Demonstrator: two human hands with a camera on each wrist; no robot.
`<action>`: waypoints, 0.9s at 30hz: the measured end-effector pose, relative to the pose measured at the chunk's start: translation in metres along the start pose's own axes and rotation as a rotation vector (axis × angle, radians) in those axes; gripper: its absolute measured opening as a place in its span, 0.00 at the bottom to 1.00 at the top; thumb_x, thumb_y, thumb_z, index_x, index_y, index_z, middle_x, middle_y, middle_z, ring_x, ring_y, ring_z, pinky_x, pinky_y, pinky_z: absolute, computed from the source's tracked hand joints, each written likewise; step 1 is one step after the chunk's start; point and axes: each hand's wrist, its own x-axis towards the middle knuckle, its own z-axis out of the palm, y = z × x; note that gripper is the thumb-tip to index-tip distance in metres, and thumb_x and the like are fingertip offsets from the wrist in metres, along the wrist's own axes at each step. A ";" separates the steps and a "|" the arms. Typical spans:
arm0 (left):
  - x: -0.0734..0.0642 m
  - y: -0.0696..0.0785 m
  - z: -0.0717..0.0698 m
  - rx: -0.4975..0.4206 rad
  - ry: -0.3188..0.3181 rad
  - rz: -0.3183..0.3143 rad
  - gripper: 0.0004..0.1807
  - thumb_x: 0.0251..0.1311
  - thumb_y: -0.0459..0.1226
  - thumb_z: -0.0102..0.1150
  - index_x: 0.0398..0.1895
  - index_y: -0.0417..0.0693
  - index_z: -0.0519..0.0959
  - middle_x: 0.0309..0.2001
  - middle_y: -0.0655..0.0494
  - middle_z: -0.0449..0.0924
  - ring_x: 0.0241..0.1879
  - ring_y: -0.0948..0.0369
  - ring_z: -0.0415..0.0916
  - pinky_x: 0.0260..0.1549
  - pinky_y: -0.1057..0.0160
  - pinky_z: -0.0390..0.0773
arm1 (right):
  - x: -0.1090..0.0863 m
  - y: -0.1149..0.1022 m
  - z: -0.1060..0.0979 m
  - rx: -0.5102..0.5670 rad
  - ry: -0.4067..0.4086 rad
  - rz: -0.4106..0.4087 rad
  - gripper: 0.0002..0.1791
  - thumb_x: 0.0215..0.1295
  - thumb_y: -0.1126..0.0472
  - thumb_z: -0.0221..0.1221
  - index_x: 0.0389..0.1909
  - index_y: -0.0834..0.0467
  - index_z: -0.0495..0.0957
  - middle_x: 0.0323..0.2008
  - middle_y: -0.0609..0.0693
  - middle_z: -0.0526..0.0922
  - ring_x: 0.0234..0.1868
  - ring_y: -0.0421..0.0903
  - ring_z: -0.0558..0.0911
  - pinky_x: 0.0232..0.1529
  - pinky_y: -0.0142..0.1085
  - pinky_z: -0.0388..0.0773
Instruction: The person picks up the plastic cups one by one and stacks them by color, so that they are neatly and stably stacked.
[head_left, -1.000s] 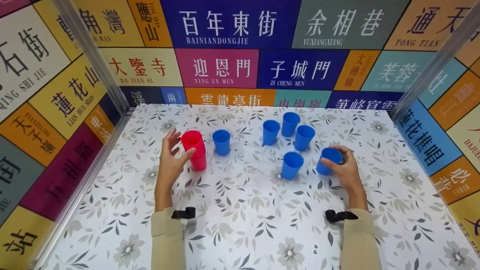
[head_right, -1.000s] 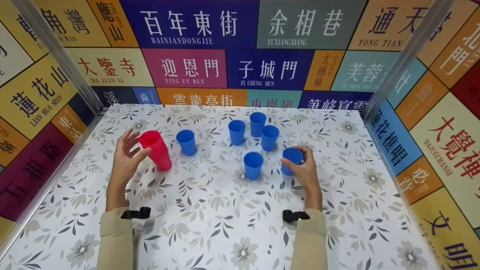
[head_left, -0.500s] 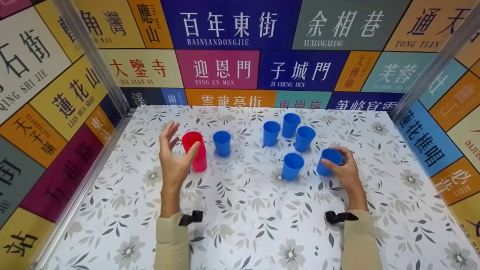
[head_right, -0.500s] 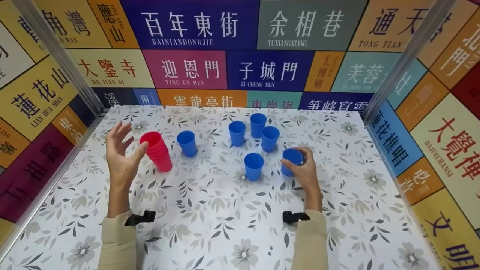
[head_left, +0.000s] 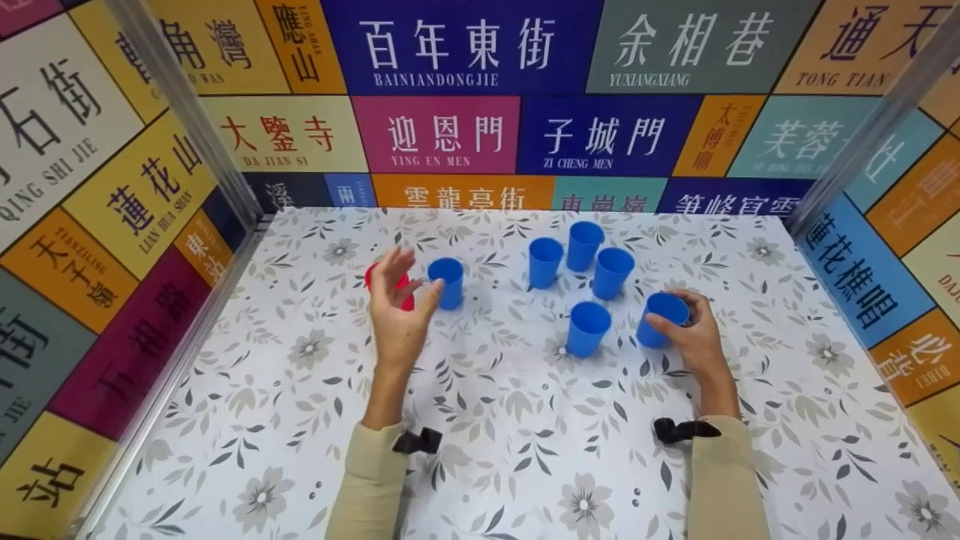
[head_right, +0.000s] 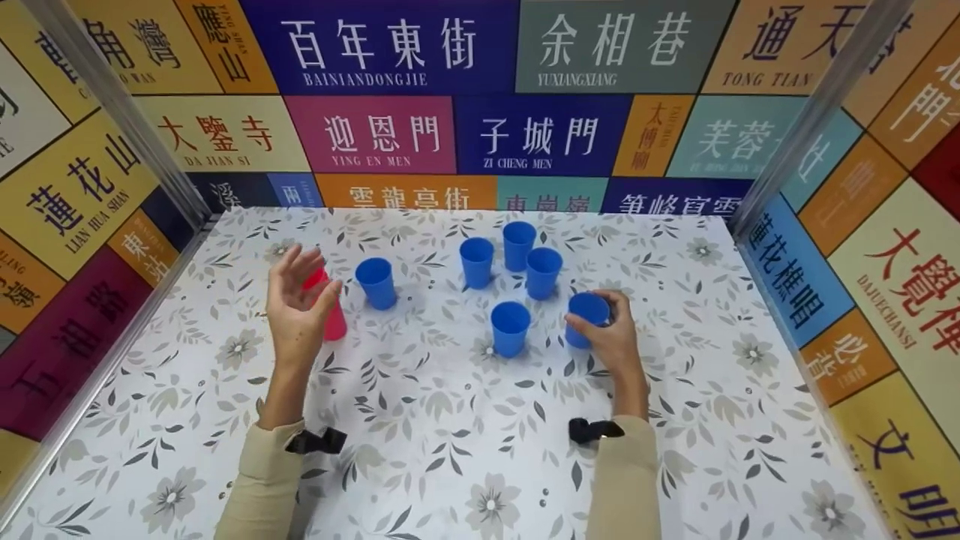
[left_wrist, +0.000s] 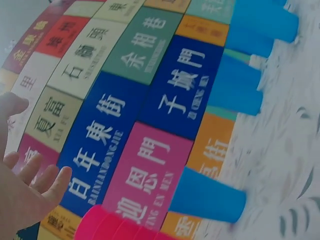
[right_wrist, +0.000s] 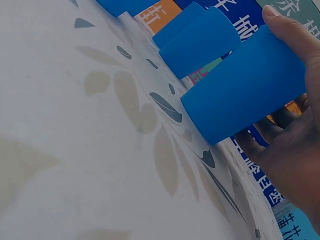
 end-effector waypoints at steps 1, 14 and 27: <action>-0.001 -0.001 0.004 0.002 -0.006 -0.003 0.39 0.57 0.31 0.70 0.70 0.38 0.63 0.65 0.41 0.72 0.66 0.52 0.71 0.62 0.54 0.78 | 0.000 -0.001 0.000 -0.004 0.005 -0.001 0.37 0.62 0.62 0.68 0.68 0.57 0.62 0.53 0.35 0.71 0.56 0.33 0.72 0.53 0.21 0.70; -0.006 -0.034 0.027 0.124 -0.031 -0.175 0.46 0.57 0.40 0.72 0.75 0.43 0.58 0.71 0.41 0.65 0.72 0.42 0.63 0.66 0.41 0.71 | 0.000 -0.002 0.000 0.011 0.010 0.029 0.36 0.61 0.62 0.69 0.68 0.54 0.63 0.61 0.42 0.68 0.62 0.37 0.69 0.55 0.19 0.68; -0.009 -0.057 0.039 0.254 -0.029 -0.287 0.52 0.56 0.44 0.72 0.78 0.45 0.51 0.75 0.39 0.58 0.75 0.44 0.57 0.73 0.41 0.62 | -0.002 -0.004 -0.001 0.049 -0.019 -0.021 0.36 0.62 0.64 0.68 0.68 0.60 0.61 0.54 0.36 0.71 0.55 0.32 0.73 0.53 0.19 0.72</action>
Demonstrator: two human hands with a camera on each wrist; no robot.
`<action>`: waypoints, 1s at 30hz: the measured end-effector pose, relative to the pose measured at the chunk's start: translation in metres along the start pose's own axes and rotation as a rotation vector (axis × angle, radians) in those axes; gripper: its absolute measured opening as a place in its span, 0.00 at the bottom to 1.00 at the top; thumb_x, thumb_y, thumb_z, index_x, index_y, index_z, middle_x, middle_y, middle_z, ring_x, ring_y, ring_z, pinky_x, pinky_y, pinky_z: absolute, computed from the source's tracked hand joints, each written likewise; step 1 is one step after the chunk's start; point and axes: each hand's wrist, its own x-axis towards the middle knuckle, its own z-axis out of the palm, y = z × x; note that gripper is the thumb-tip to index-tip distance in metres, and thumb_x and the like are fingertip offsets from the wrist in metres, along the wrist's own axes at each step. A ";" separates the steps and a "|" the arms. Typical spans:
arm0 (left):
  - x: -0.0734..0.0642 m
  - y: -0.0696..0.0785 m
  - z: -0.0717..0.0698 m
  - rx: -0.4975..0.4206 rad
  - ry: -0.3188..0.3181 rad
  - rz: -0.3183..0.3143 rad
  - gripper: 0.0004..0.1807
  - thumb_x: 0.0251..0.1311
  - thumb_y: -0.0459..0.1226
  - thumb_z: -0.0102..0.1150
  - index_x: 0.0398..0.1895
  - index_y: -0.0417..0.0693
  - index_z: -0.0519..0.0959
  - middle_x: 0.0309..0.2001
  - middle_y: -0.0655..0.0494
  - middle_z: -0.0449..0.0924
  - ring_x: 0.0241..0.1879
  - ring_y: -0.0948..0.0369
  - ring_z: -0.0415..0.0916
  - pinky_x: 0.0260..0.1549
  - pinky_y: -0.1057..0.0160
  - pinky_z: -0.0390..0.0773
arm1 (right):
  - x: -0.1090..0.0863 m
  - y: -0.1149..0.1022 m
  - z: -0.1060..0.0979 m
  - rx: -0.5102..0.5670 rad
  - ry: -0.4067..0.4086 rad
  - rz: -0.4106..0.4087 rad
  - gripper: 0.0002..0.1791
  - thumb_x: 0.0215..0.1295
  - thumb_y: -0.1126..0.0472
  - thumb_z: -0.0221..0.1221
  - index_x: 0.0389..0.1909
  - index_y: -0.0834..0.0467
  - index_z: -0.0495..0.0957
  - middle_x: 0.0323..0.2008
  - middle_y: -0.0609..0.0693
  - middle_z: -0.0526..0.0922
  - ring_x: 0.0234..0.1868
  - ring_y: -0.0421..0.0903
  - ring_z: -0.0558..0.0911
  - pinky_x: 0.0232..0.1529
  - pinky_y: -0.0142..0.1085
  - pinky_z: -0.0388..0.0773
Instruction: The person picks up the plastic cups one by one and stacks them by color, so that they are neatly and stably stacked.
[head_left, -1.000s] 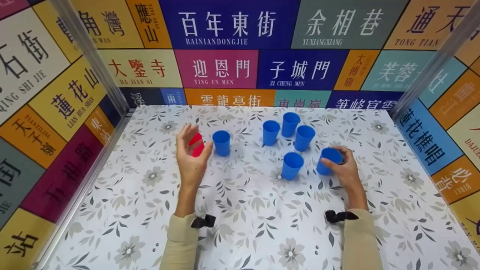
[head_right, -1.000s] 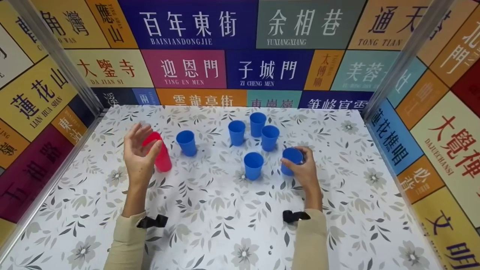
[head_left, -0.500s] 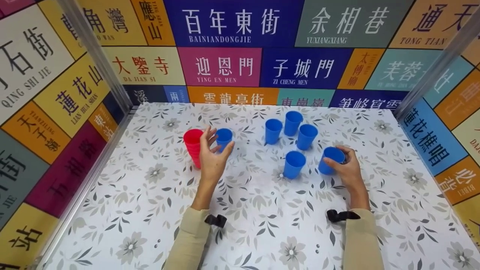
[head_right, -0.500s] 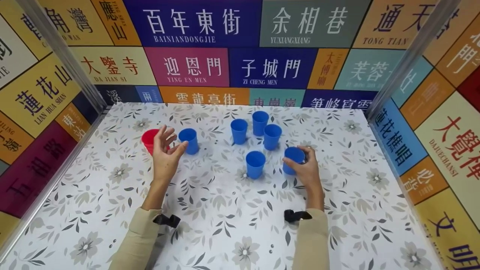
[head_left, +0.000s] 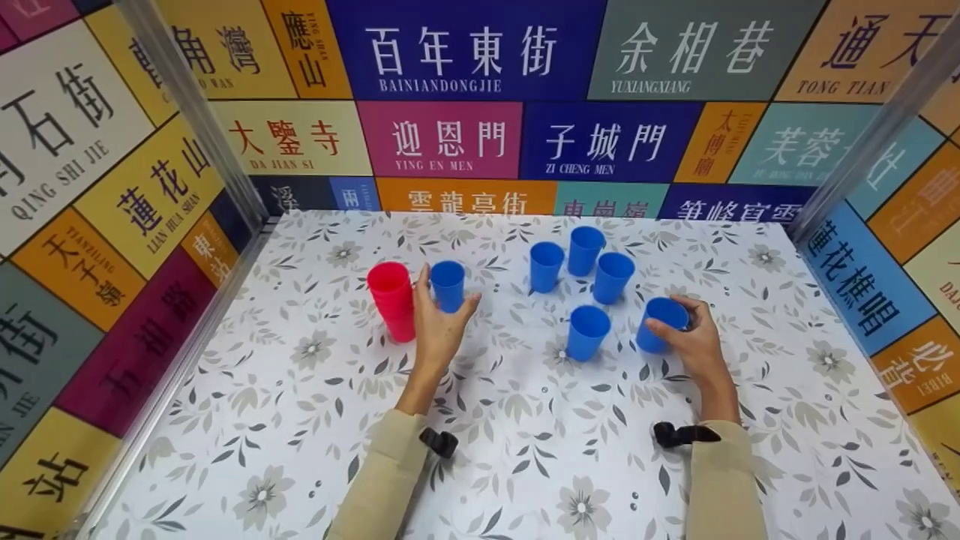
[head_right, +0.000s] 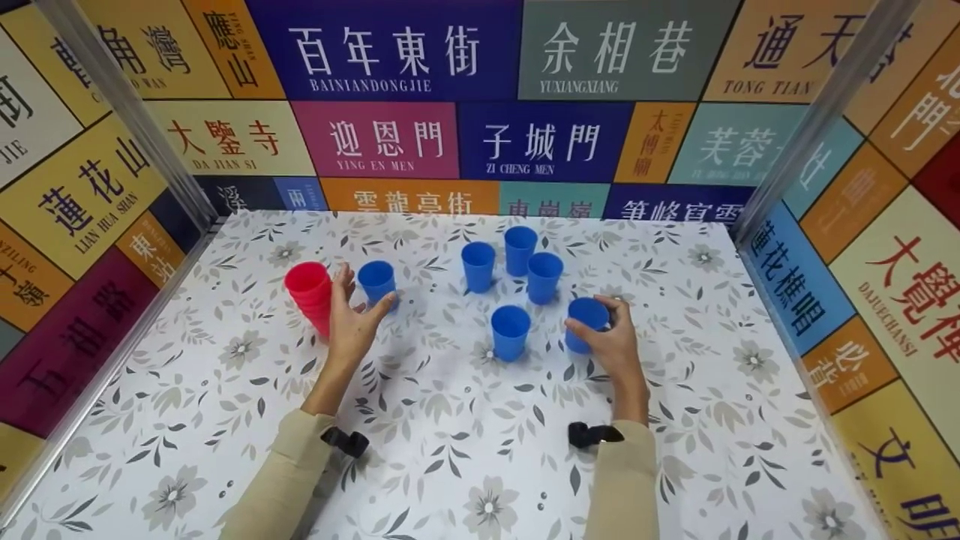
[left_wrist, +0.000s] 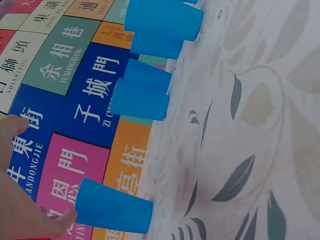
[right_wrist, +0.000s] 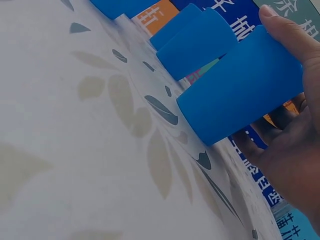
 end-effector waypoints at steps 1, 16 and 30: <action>0.001 -0.001 0.001 0.019 0.001 -0.011 0.53 0.55 0.45 0.73 0.79 0.45 0.51 0.75 0.39 0.58 0.75 0.44 0.57 0.73 0.41 0.61 | 0.000 0.000 0.000 0.006 -0.003 -0.004 0.36 0.62 0.65 0.67 0.68 0.61 0.61 0.53 0.36 0.71 0.55 0.32 0.73 0.53 0.20 0.72; 0.015 -0.016 0.017 0.146 0.076 -0.129 0.57 0.52 0.48 0.74 0.79 0.43 0.50 0.76 0.37 0.58 0.76 0.45 0.56 0.76 0.47 0.58 | 0.002 0.002 0.000 0.000 0.007 0.014 0.30 0.62 0.65 0.68 0.62 0.48 0.66 0.55 0.37 0.70 0.56 0.32 0.72 0.55 0.19 0.70; 0.035 -0.032 0.027 0.218 0.119 -0.217 0.57 0.51 0.51 0.75 0.77 0.41 0.51 0.74 0.35 0.61 0.73 0.44 0.62 0.73 0.49 0.63 | 0.001 0.000 0.002 -0.007 -0.021 0.018 0.34 0.63 0.64 0.67 0.66 0.56 0.62 0.57 0.40 0.69 0.56 0.32 0.71 0.54 0.20 0.70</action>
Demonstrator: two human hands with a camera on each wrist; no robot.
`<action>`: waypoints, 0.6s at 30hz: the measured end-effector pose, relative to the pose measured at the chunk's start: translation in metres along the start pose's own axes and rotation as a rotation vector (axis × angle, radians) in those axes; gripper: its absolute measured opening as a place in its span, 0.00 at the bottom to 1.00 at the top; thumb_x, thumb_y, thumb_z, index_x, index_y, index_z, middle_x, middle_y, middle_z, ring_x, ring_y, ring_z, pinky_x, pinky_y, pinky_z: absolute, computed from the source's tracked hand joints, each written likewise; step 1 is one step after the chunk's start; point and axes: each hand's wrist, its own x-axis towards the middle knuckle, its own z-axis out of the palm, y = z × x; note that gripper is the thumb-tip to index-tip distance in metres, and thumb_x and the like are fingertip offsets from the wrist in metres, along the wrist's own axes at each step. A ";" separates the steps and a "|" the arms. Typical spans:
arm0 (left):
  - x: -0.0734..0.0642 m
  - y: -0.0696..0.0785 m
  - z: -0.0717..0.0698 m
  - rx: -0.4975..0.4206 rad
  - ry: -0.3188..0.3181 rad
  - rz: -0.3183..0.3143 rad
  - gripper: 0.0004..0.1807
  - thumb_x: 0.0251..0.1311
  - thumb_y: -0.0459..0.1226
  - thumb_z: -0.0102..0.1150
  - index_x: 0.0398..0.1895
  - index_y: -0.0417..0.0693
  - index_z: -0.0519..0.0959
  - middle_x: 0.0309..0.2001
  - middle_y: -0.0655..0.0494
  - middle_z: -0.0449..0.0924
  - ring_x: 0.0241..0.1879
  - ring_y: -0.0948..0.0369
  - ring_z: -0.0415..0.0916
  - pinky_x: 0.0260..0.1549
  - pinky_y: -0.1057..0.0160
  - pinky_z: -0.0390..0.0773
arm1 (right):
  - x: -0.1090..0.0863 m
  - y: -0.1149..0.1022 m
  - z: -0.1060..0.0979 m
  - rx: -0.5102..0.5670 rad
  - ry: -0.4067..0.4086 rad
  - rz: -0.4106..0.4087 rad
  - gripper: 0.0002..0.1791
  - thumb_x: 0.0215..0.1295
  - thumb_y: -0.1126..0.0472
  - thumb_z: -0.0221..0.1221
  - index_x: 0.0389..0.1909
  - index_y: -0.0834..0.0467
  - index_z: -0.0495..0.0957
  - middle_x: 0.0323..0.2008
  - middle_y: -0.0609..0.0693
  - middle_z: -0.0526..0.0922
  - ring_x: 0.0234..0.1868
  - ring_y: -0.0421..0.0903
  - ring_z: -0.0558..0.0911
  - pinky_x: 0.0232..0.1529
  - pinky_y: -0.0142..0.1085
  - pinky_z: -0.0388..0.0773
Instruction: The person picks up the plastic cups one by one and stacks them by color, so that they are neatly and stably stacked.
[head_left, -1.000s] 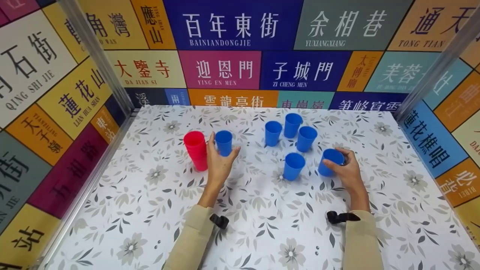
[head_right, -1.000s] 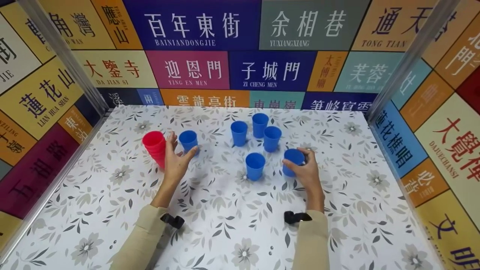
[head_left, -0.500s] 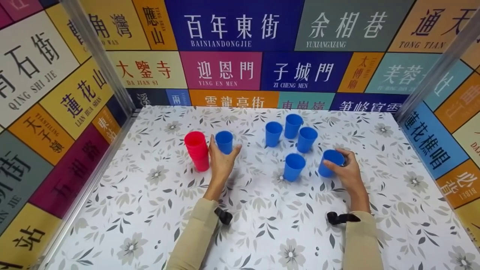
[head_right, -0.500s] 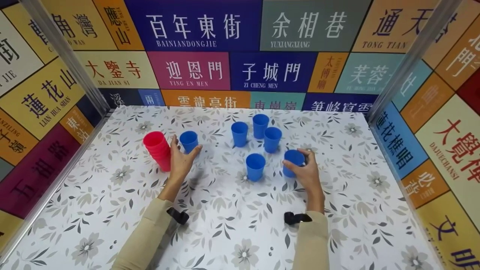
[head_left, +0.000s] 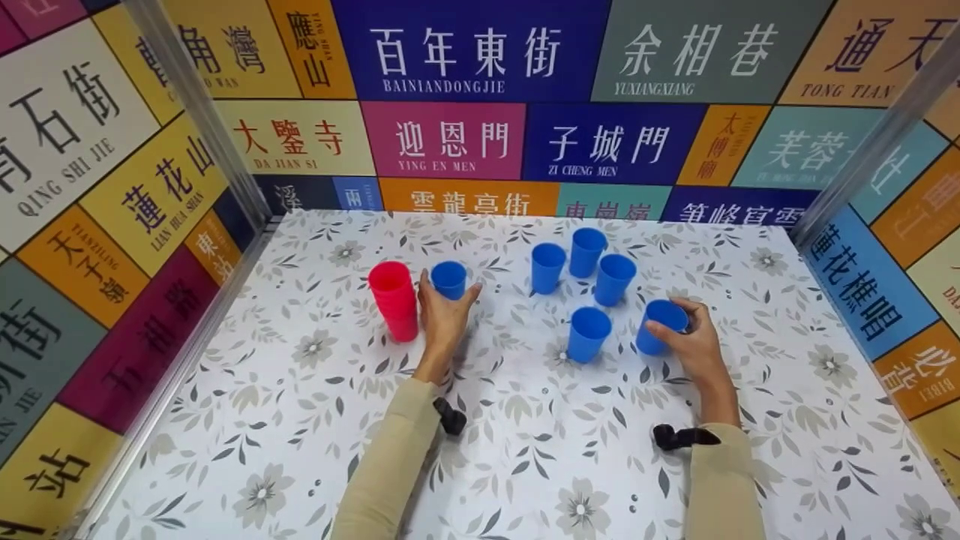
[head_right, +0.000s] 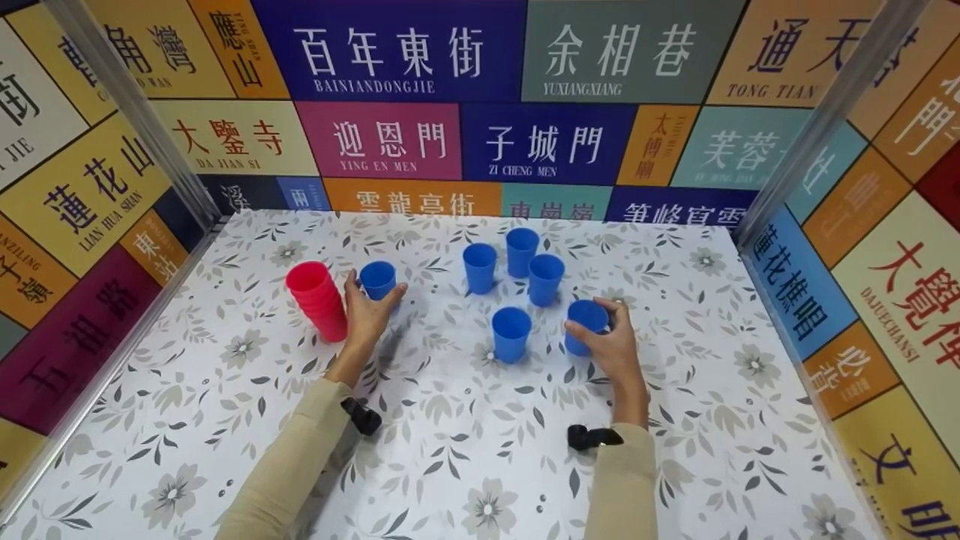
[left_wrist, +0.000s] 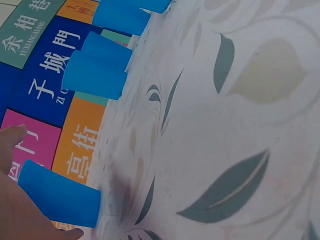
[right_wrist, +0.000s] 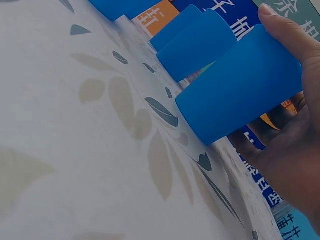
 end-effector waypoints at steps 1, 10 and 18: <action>0.001 -0.001 0.001 0.005 0.009 -0.002 0.57 0.50 0.51 0.75 0.77 0.41 0.51 0.73 0.36 0.62 0.73 0.44 0.62 0.73 0.49 0.64 | 0.000 -0.001 0.000 0.010 0.001 0.002 0.34 0.63 0.65 0.67 0.66 0.57 0.62 0.57 0.41 0.69 0.56 0.33 0.71 0.54 0.20 0.71; 0.005 -0.004 0.007 -0.016 0.019 -0.015 0.56 0.51 0.53 0.74 0.77 0.43 0.52 0.72 0.38 0.64 0.71 0.44 0.65 0.71 0.48 0.66 | -0.001 -0.001 0.001 0.037 0.019 -0.024 0.32 0.61 0.66 0.68 0.64 0.56 0.65 0.57 0.39 0.69 0.57 0.33 0.72 0.56 0.20 0.69; 0.007 -0.007 0.009 -0.039 0.022 -0.017 0.49 0.56 0.50 0.72 0.74 0.47 0.56 0.69 0.41 0.67 0.68 0.46 0.68 0.70 0.48 0.66 | -0.002 -0.001 0.000 -0.027 0.003 -0.018 0.37 0.63 0.62 0.67 0.70 0.59 0.61 0.66 0.50 0.67 0.60 0.34 0.69 0.57 0.19 0.68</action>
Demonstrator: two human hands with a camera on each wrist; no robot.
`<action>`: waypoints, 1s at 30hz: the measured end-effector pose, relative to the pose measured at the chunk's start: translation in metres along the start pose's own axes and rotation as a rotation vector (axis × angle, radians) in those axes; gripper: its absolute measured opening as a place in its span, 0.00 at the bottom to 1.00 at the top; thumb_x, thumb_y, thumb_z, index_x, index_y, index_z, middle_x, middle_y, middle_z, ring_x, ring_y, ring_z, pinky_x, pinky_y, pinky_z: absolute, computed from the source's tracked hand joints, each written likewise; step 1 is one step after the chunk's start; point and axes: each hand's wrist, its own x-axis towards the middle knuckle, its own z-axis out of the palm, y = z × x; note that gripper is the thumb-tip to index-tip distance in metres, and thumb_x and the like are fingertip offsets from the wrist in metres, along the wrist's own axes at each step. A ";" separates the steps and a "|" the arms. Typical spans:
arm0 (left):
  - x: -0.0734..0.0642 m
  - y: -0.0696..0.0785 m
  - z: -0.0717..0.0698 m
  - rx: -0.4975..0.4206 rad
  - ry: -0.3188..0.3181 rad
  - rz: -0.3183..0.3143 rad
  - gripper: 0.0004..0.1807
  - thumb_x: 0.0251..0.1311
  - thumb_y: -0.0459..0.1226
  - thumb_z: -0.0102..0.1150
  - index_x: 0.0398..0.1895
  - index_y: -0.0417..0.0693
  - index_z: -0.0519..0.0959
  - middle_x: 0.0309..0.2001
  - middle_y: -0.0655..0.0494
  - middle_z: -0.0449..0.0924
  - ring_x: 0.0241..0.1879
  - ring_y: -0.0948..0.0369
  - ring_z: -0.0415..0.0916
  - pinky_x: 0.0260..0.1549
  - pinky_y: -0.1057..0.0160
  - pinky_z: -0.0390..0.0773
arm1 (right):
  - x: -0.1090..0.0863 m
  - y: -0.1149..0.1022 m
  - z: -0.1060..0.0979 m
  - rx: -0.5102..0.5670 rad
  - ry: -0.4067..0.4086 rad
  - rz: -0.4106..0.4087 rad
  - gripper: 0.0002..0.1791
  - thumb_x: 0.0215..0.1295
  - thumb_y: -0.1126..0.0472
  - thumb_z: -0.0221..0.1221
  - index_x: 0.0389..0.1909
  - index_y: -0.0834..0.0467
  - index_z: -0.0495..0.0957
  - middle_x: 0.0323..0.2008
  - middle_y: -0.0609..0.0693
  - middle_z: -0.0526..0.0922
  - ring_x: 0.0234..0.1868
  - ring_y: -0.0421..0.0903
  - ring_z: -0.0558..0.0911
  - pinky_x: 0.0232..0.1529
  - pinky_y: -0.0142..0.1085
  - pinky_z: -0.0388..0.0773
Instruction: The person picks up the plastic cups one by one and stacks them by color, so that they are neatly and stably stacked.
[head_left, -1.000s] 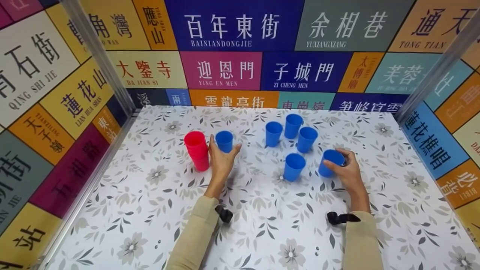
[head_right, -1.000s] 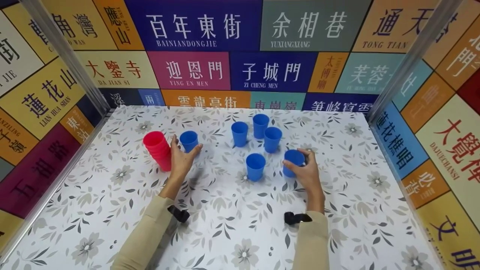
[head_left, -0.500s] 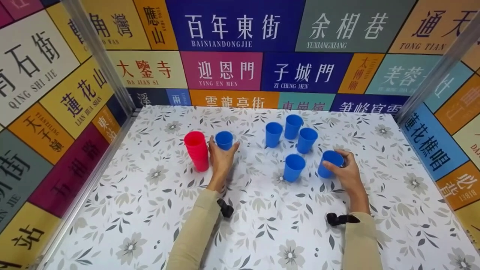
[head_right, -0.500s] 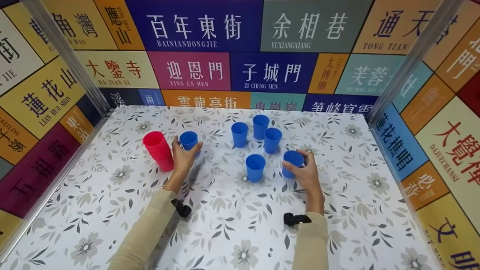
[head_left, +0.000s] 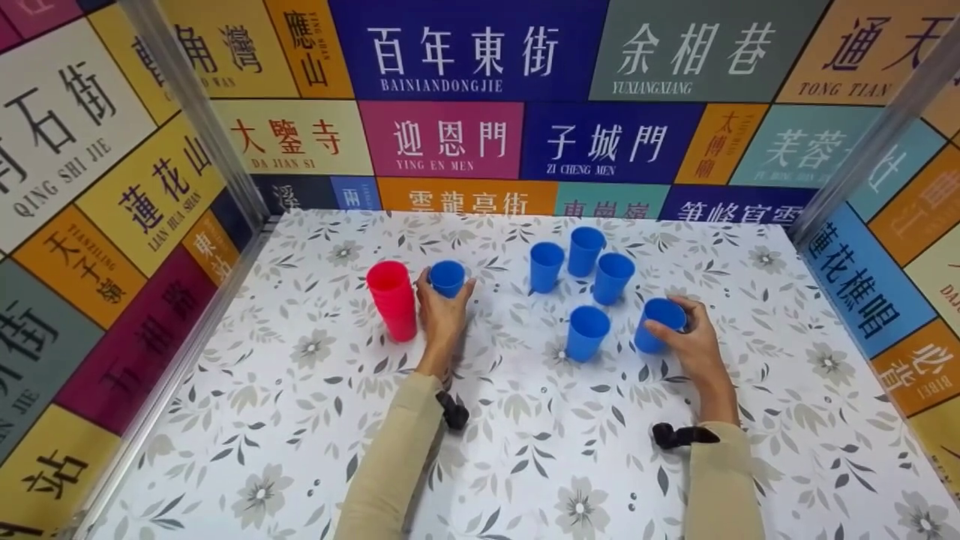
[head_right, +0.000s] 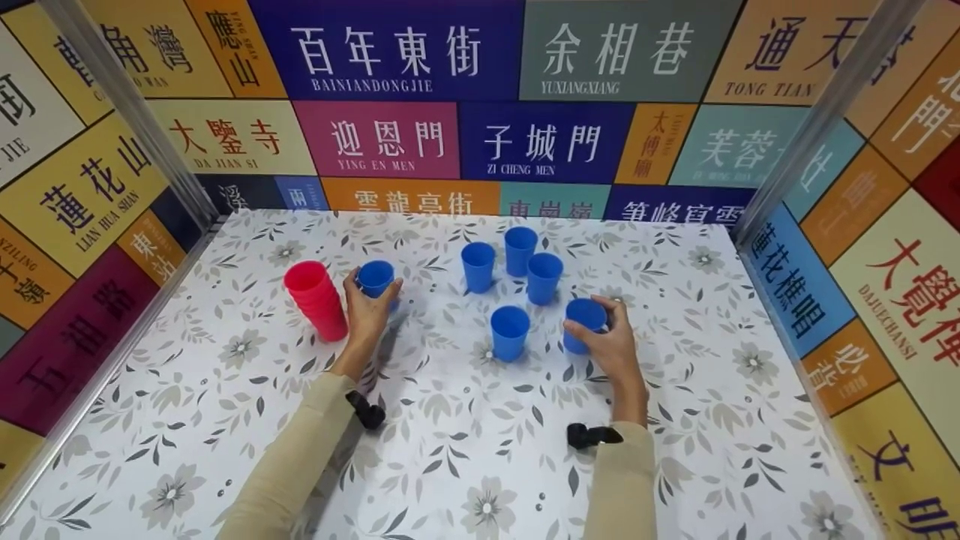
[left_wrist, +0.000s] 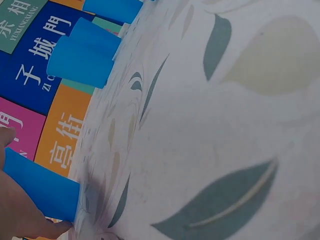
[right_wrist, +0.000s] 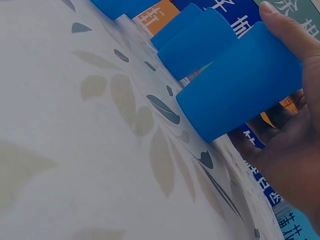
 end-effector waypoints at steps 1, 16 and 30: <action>0.001 0.001 0.000 -0.003 -0.004 -0.005 0.47 0.56 0.50 0.71 0.74 0.48 0.56 0.69 0.42 0.67 0.68 0.46 0.68 0.70 0.48 0.66 | 0.000 0.000 0.000 -0.008 -0.005 0.001 0.38 0.64 0.61 0.67 0.71 0.59 0.61 0.65 0.49 0.67 0.60 0.34 0.69 0.56 0.19 0.68; 0.004 0.005 -0.002 -0.040 -0.019 0.051 0.41 0.56 0.45 0.73 0.68 0.39 0.65 0.64 0.39 0.72 0.66 0.46 0.71 0.69 0.52 0.69 | -0.001 0.003 -0.007 -0.033 -0.054 -0.011 0.39 0.66 0.62 0.65 0.74 0.59 0.58 0.62 0.41 0.69 0.59 0.30 0.70 0.56 0.18 0.68; -0.005 0.024 0.010 -0.044 -0.128 0.219 0.38 0.51 0.45 0.76 0.61 0.36 0.71 0.58 0.39 0.76 0.58 0.48 0.76 0.61 0.53 0.77 | -0.003 0.000 -0.008 -0.078 -0.056 -0.020 0.39 0.64 0.59 0.68 0.73 0.54 0.62 0.74 0.58 0.62 0.61 0.30 0.69 0.58 0.18 0.66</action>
